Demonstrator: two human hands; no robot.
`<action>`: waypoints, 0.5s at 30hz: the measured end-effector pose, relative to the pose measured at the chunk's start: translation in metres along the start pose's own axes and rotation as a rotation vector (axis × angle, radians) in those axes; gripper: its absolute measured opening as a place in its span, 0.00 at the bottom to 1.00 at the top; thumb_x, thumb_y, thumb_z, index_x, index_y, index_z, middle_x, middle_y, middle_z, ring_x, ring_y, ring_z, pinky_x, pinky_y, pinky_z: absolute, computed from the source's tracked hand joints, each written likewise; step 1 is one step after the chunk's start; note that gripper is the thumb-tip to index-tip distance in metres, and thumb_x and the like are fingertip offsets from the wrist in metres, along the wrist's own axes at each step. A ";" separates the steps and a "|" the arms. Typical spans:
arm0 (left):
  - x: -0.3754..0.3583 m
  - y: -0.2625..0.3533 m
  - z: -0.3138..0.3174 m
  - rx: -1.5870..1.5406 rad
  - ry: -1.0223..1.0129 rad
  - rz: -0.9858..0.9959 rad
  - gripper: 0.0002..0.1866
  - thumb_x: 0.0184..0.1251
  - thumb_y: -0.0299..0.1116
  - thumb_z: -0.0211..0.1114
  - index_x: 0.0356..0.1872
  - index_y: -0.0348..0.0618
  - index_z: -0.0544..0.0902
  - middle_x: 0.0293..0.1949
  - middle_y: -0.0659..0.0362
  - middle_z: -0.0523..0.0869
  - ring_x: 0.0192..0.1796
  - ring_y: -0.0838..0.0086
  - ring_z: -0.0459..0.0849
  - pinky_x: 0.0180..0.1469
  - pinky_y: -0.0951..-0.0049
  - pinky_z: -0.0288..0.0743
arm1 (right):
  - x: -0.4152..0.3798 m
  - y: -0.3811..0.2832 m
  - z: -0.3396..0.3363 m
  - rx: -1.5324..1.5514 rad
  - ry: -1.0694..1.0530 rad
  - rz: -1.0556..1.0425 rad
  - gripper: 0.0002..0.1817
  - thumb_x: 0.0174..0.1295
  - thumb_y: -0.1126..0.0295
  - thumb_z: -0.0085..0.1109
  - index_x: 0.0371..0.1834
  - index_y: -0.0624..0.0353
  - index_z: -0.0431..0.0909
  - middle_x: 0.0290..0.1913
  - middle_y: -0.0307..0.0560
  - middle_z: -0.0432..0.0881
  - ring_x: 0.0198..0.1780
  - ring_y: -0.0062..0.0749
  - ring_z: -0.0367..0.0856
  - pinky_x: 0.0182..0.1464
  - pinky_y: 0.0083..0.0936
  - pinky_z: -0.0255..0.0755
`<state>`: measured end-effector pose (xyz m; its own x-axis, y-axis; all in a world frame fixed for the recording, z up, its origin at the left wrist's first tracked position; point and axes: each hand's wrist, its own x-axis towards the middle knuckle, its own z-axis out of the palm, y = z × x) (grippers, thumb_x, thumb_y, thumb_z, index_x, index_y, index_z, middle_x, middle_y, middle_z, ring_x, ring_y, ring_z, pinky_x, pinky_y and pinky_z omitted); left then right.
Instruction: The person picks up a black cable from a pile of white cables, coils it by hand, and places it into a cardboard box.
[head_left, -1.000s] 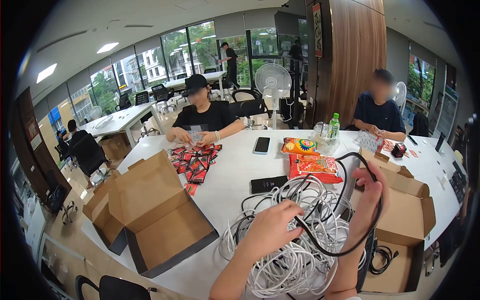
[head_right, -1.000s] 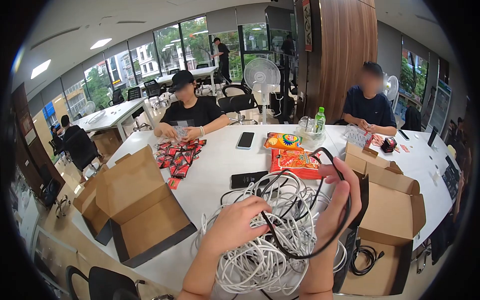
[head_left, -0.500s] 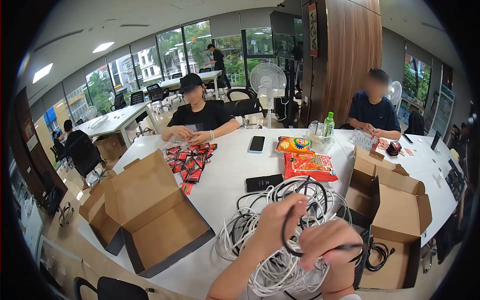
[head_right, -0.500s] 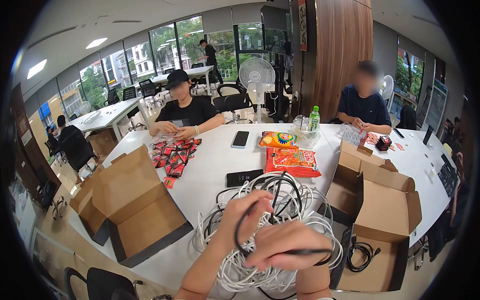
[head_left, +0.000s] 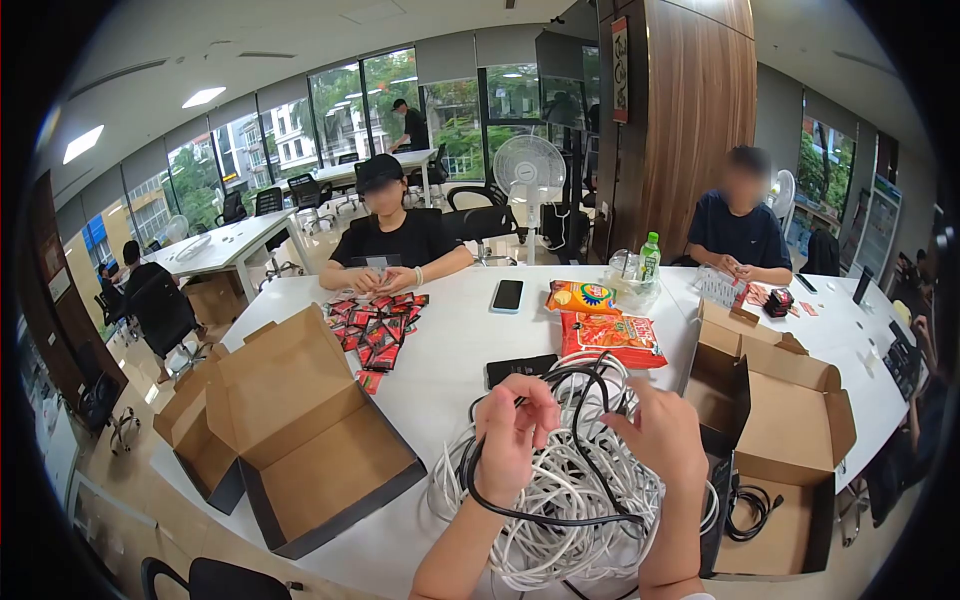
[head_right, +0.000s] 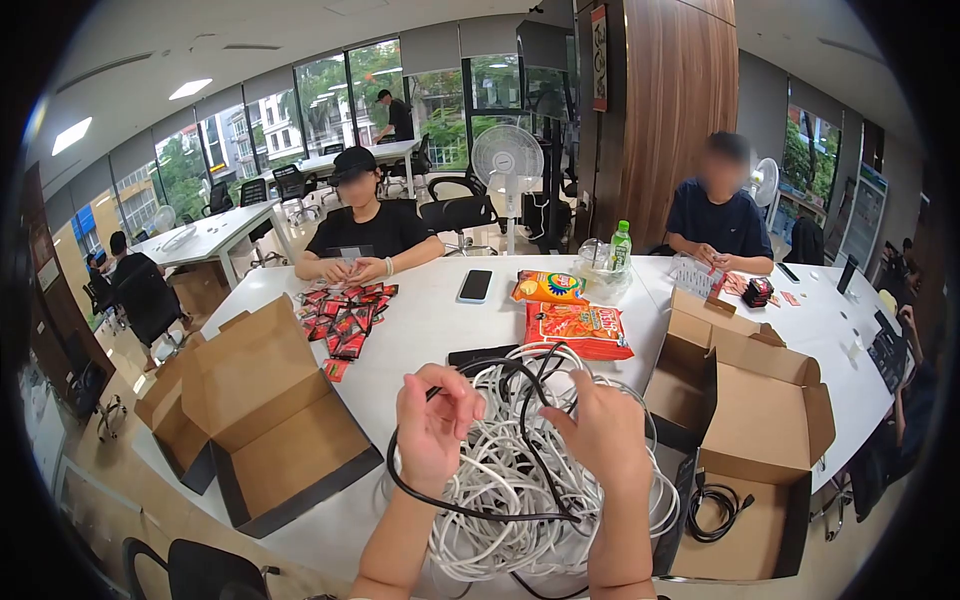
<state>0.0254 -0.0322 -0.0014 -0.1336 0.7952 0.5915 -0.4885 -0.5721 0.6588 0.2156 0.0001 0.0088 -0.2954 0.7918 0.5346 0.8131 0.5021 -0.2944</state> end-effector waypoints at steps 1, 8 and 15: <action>0.000 0.001 0.000 -0.052 -0.018 0.012 0.26 0.78 0.52 0.37 0.34 0.41 0.73 0.21 0.62 0.69 0.20 0.79 0.63 0.35 0.72 0.66 | 0.002 0.000 0.001 0.027 -0.044 -0.007 0.20 0.51 0.59 0.70 0.41 0.61 0.78 0.19 0.48 0.79 0.24 0.45 0.80 0.29 0.38 0.71; 0.005 0.001 -0.002 -0.037 -0.053 0.071 0.19 0.74 0.42 0.53 0.56 0.39 0.71 0.22 0.62 0.73 0.19 0.82 0.66 0.32 0.75 0.68 | 0.017 0.005 0.014 0.286 -0.074 -0.024 0.08 0.60 0.68 0.58 0.29 0.61 0.79 0.23 0.57 0.79 0.29 0.55 0.80 0.33 0.43 0.72; 0.013 -0.005 0.000 0.407 -0.027 -0.108 0.35 0.60 0.18 0.62 0.69 0.40 0.60 0.35 0.63 0.79 0.30 0.86 0.74 0.30 0.88 0.67 | 0.026 0.016 0.015 0.618 0.335 0.009 0.04 0.63 0.79 0.52 0.38 0.68 0.75 0.25 0.50 0.80 0.25 0.32 0.80 0.30 0.25 0.71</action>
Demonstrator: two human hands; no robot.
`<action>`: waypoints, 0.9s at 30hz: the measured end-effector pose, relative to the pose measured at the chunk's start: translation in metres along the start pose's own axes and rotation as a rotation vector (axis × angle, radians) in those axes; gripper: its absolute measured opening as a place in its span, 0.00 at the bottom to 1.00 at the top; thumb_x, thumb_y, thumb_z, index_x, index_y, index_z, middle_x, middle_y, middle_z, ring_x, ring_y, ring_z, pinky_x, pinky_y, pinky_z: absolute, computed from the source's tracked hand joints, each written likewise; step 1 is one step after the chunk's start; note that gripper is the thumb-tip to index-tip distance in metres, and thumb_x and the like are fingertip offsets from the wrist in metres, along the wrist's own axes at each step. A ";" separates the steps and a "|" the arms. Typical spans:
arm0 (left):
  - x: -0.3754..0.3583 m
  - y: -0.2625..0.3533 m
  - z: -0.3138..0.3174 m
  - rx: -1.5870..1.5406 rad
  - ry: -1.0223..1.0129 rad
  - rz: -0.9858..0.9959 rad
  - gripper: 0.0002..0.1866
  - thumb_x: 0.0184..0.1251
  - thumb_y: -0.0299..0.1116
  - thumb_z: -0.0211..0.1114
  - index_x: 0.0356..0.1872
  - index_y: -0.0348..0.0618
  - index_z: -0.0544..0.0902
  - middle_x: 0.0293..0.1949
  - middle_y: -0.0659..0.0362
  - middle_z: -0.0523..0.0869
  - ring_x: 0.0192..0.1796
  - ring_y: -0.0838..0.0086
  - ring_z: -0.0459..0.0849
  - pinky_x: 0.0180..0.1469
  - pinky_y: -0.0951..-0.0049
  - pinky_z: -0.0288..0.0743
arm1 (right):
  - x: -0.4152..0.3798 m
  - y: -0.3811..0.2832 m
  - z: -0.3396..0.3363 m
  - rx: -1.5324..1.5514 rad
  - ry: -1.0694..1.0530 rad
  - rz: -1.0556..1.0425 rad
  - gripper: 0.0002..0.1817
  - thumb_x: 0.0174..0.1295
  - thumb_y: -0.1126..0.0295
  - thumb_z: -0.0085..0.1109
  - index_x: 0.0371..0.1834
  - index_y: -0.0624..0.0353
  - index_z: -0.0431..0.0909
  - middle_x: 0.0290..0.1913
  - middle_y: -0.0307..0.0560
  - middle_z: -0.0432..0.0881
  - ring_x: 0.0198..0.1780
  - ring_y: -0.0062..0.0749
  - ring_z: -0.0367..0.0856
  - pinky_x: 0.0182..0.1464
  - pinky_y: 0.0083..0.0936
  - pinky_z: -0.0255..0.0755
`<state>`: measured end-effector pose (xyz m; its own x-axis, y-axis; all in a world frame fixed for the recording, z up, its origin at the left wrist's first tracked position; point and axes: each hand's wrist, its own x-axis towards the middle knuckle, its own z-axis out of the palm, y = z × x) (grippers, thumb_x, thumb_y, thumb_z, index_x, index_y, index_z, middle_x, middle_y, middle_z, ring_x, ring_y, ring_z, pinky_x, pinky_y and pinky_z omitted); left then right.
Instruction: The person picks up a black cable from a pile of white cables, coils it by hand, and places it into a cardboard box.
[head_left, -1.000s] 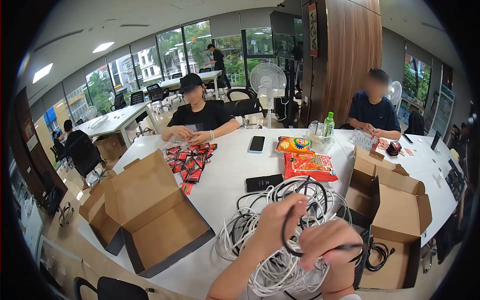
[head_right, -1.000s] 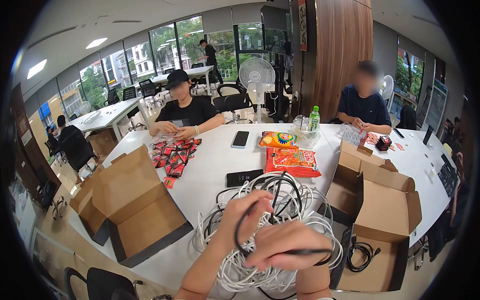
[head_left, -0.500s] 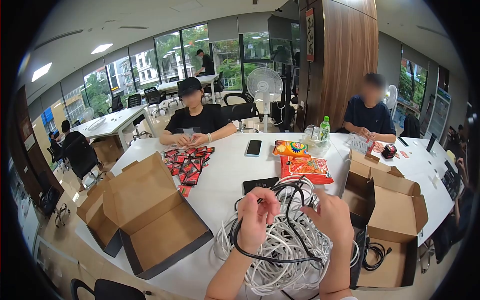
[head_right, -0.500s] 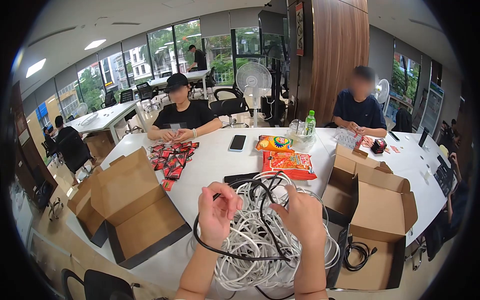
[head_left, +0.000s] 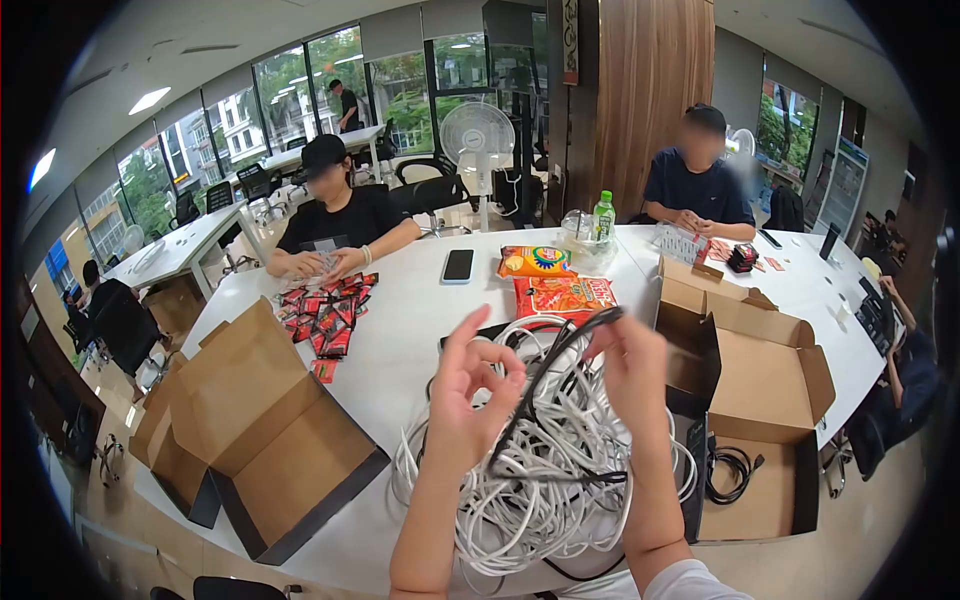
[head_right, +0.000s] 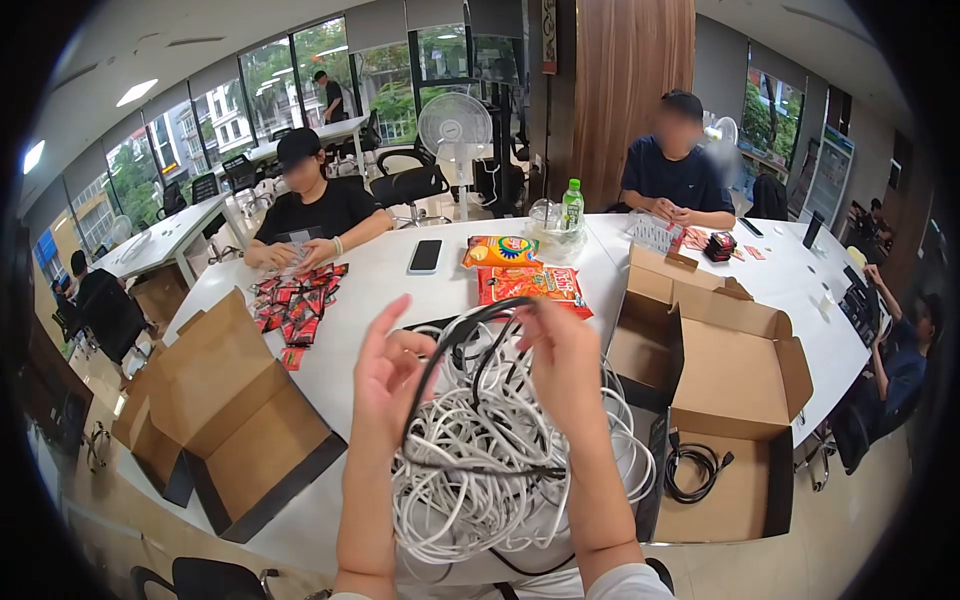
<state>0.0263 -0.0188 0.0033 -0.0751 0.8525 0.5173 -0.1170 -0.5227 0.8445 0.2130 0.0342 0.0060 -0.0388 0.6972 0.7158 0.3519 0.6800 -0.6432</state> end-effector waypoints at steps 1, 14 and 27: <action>0.000 0.001 -0.002 0.092 -0.081 -0.023 0.32 0.60 0.21 0.63 0.67 0.40 0.65 0.38 0.63 0.80 0.31 0.86 0.75 0.35 0.85 0.70 | 0.006 0.003 -0.007 -0.016 0.068 -0.038 0.05 0.67 0.78 0.51 0.40 0.69 0.75 0.26 0.48 0.81 0.26 0.25 0.80 0.30 0.21 0.71; -0.009 -0.002 0.012 0.551 -0.190 -0.039 0.42 0.55 0.30 0.72 0.70 0.40 0.59 0.55 0.52 0.77 0.38 0.75 0.83 0.47 0.71 0.77 | 0.016 -0.041 -0.024 0.820 0.083 -0.230 0.18 0.75 0.62 0.41 0.49 0.69 0.71 0.30 0.44 0.76 0.38 0.33 0.80 0.46 0.30 0.74; 0.002 0.000 -0.023 -0.286 0.070 -0.156 0.13 0.78 0.41 0.48 0.40 0.41 0.74 0.22 0.64 0.74 0.23 0.80 0.74 0.34 0.78 0.72 | 0.003 -0.033 -0.029 0.927 -0.243 0.226 0.24 0.69 0.68 0.49 0.67 0.65 0.64 0.36 0.51 0.80 0.36 0.32 0.81 0.40 0.24 0.75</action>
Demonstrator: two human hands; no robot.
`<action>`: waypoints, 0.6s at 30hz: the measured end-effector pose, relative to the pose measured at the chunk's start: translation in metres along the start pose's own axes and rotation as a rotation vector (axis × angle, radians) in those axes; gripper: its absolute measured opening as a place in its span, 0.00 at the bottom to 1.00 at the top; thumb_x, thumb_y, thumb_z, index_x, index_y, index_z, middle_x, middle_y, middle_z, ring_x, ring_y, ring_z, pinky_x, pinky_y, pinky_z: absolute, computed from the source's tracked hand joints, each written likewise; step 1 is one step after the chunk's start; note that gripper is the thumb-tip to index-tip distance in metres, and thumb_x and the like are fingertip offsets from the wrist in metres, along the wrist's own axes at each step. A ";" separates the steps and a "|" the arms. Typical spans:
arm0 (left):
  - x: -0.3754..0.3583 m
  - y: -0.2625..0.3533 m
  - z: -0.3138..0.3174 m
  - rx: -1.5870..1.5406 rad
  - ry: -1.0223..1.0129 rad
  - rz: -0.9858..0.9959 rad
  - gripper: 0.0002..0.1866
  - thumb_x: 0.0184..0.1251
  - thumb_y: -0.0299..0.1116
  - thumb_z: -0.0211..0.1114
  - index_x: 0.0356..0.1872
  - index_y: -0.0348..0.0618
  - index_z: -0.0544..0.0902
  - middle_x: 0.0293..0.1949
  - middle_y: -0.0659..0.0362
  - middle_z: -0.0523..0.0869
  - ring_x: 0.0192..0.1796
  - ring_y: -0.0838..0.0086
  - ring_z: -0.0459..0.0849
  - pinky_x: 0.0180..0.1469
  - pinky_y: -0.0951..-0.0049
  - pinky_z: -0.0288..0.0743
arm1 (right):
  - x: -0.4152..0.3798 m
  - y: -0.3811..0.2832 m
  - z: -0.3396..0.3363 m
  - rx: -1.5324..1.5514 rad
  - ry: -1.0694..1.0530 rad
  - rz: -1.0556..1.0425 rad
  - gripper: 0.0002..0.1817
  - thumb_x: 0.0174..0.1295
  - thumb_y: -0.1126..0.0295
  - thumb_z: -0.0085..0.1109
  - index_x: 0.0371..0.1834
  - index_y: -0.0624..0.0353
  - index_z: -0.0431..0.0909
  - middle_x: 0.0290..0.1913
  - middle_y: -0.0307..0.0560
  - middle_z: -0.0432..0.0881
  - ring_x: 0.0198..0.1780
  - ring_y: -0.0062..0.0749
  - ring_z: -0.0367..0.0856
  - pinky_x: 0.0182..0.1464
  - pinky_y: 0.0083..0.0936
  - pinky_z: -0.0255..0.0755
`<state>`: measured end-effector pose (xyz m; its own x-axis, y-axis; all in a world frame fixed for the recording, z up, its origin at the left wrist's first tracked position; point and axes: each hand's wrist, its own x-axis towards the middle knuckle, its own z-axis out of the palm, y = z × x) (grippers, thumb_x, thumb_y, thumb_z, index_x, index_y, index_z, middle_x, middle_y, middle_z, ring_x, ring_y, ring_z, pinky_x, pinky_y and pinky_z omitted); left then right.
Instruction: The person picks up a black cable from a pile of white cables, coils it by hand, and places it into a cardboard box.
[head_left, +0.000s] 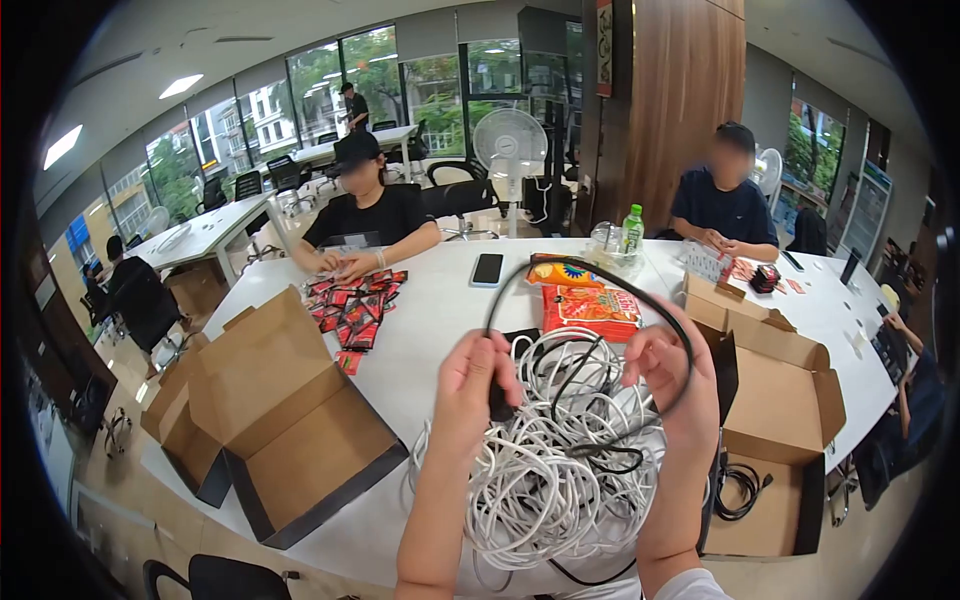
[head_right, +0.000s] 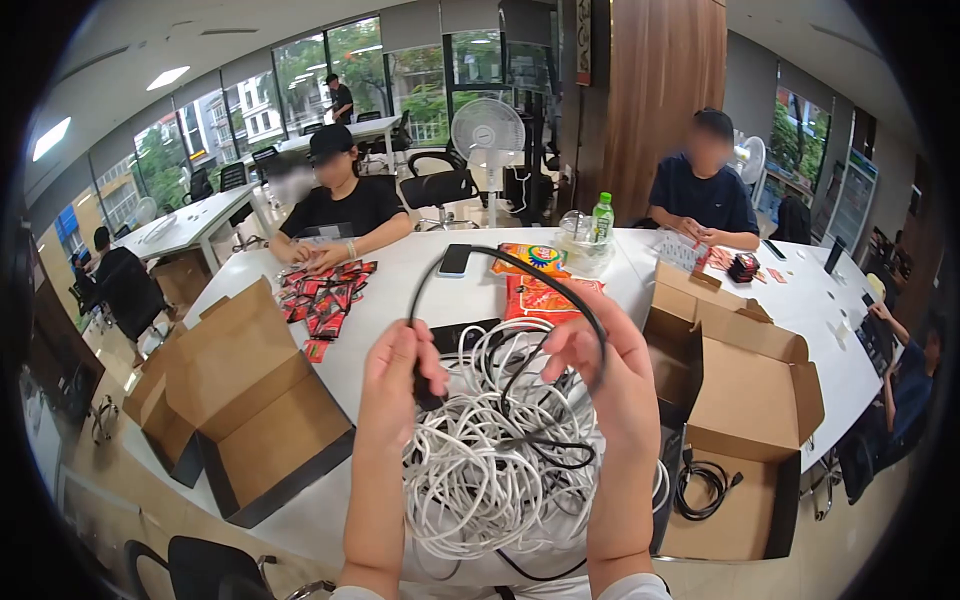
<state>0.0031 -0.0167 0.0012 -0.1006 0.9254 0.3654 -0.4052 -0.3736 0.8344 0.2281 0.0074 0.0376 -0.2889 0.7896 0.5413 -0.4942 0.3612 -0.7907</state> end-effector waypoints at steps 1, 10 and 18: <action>0.001 0.004 -0.005 -0.031 0.062 0.014 0.13 0.77 0.40 0.48 0.41 0.41 0.74 0.22 0.65 0.72 0.22 0.81 0.73 0.33 0.78 0.71 | -0.003 0.006 -0.004 0.026 -0.056 0.042 0.26 0.70 0.64 0.48 0.68 0.64 0.63 0.39 0.53 0.81 0.40 0.34 0.82 0.43 0.26 0.75; 0.005 0.010 -0.002 0.025 0.188 0.070 0.22 0.71 0.25 0.52 0.66 0.40 0.67 0.44 0.58 0.79 0.36 0.80 0.78 0.41 0.77 0.76 | -0.018 0.007 0.019 -0.555 -0.587 0.063 0.26 0.68 0.63 0.54 0.65 0.65 0.65 0.54 0.55 0.79 0.56 0.38 0.79 0.59 0.33 0.70; -0.002 -0.007 0.010 0.364 -0.015 0.086 0.26 0.69 0.28 0.50 0.69 0.34 0.64 0.50 0.57 0.78 0.33 0.83 0.72 0.34 0.83 0.67 | -0.016 0.020 0.028 -0.612 -0.497 0.130 0.08 0.68 0.71 0.51 0.41 0.66 0.74 0.28 0.56 0.76 0.30 0.49 0.75 0.34 0.34 0.70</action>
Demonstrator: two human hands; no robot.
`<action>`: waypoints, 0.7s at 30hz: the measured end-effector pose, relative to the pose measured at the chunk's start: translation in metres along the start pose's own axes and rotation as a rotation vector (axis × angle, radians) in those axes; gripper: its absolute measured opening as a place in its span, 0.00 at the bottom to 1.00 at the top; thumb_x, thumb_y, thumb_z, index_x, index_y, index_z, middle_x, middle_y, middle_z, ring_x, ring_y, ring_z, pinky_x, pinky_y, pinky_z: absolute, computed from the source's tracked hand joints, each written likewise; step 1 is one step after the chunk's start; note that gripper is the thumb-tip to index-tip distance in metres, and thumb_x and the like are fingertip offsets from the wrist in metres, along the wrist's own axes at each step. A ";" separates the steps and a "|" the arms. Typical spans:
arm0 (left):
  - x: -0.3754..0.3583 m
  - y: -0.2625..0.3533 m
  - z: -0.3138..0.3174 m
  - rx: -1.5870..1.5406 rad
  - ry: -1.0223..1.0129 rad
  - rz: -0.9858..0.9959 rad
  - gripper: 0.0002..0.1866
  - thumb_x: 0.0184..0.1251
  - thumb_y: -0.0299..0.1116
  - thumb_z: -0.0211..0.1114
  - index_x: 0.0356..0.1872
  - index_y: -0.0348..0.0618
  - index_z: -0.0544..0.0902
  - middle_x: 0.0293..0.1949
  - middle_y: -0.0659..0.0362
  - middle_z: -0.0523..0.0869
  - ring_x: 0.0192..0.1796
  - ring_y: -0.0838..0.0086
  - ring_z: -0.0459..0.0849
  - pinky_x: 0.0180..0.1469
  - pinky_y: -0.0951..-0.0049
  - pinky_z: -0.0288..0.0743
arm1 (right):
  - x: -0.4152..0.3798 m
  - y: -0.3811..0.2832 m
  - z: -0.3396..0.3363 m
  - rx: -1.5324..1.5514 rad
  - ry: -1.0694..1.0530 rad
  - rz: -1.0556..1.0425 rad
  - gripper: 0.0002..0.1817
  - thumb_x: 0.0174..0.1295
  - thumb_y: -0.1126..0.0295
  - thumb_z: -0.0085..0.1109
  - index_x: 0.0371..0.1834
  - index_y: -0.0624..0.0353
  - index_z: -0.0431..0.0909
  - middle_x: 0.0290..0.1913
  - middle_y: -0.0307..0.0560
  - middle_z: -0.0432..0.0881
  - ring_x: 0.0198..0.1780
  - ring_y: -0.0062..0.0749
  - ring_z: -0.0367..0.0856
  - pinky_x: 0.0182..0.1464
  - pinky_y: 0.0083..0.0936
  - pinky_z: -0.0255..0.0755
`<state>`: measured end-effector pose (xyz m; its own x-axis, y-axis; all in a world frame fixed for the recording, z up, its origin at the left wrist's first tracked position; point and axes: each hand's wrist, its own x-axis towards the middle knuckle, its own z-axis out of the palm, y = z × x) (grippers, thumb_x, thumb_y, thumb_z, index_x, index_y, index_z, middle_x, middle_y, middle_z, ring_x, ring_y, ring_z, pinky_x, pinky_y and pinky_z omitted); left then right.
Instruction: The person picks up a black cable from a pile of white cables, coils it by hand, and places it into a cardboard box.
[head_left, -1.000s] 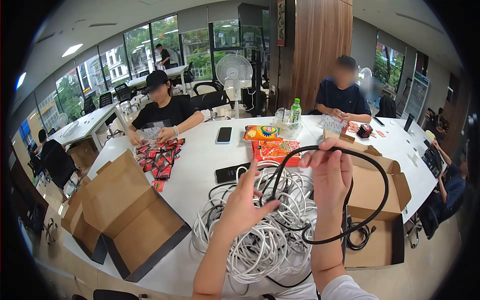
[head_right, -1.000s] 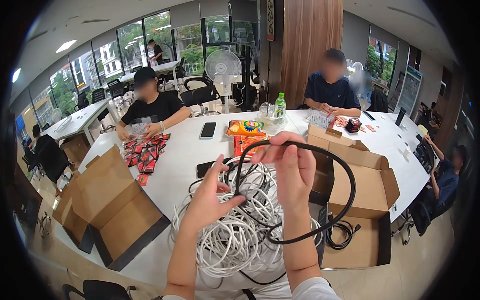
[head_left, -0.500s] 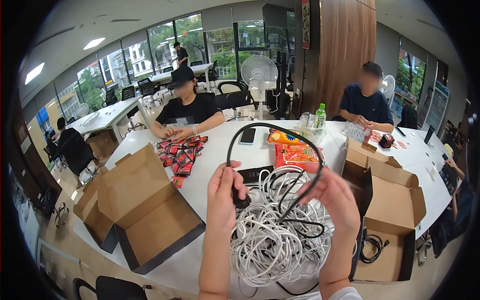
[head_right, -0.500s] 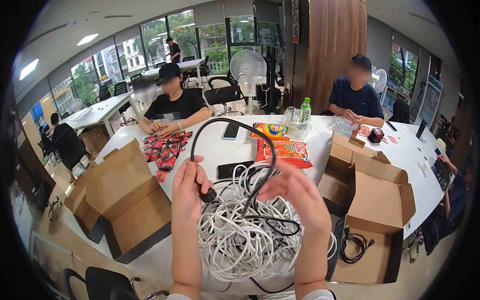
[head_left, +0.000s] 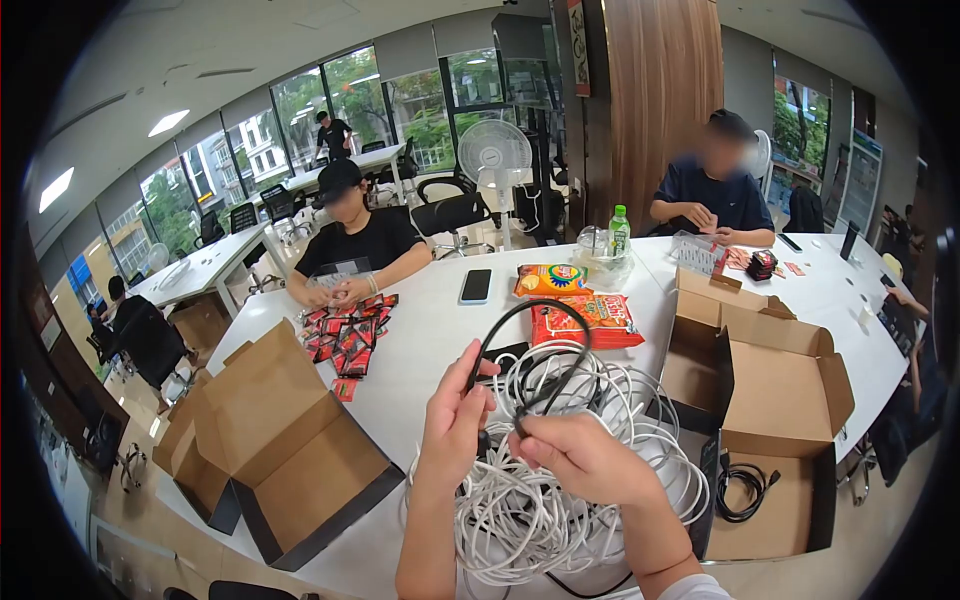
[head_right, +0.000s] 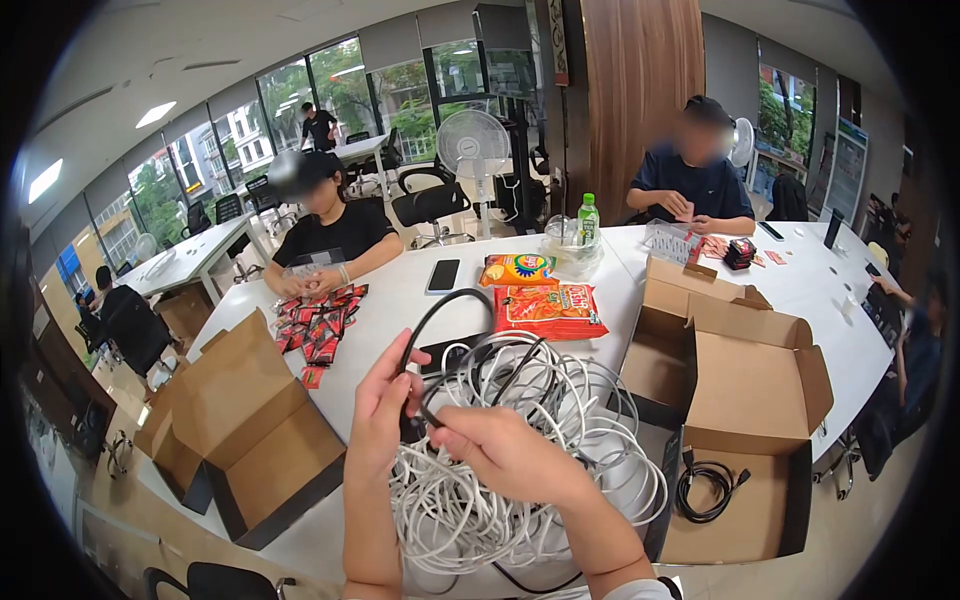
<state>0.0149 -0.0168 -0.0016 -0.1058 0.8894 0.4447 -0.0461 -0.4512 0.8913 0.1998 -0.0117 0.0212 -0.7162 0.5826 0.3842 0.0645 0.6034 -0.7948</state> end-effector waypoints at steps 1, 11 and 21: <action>-0.001 0.002 -0.001 0.007 -0.050 -0.002 0.29 0.71 0.39 0.51 0.69 0.32 0.64 0.50 0.57 0.77 0.32 0.83 0.69 0.32 0.83 0.64 | 0.003 0.005 0.003 -0.046 0.139 -0.081 0.09 0.68 0.70 0.52 0.35 0.66 0.74 0.23 0.56 0.72 0.26 0.50 0.72 0.31 0.35 0.67; -0.003 0.003 0.004 -0.080 -0.413 -0.062 0.28 0.66 0.39 0.59 0.63 0.32 0.71 0.42 0.62 0.75 0.30 0.84 0.70 0.28 0.84 0.60 | 0.003 0.018 -0.012 -0.166 0.350 0.065 0.07 0.58 0.70 0.63 0.31 0.64 0.82 0.22 0.54 0.77 0.23 0.43 0.75 0.28 0.32 0.69; -0.001 0.009 -0.001 0.077 -0.133 0.133 0.19 0.71 0.41 0.60 0.51 0.35 0.82 0.36 0.61 0.77 0.27 0.84 0.71 0.28 0.84 0.63 | -0.003 0.059 -0.032 -0.411 0.265 -0.054 0.13 0.58 0.63 0.65 0.34 0.64 0.80 0.26 0.52 0.81 0.29 0.45 0.81 0.34 0.37 0.73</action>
<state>0.0132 -0.0213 0.0056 0.0264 0.8268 0.5619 0.0363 -0.5625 0.8260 0.2276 0.0395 -0.0116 -0.5278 0.6312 0.5683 0.3394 0.7701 -0.5401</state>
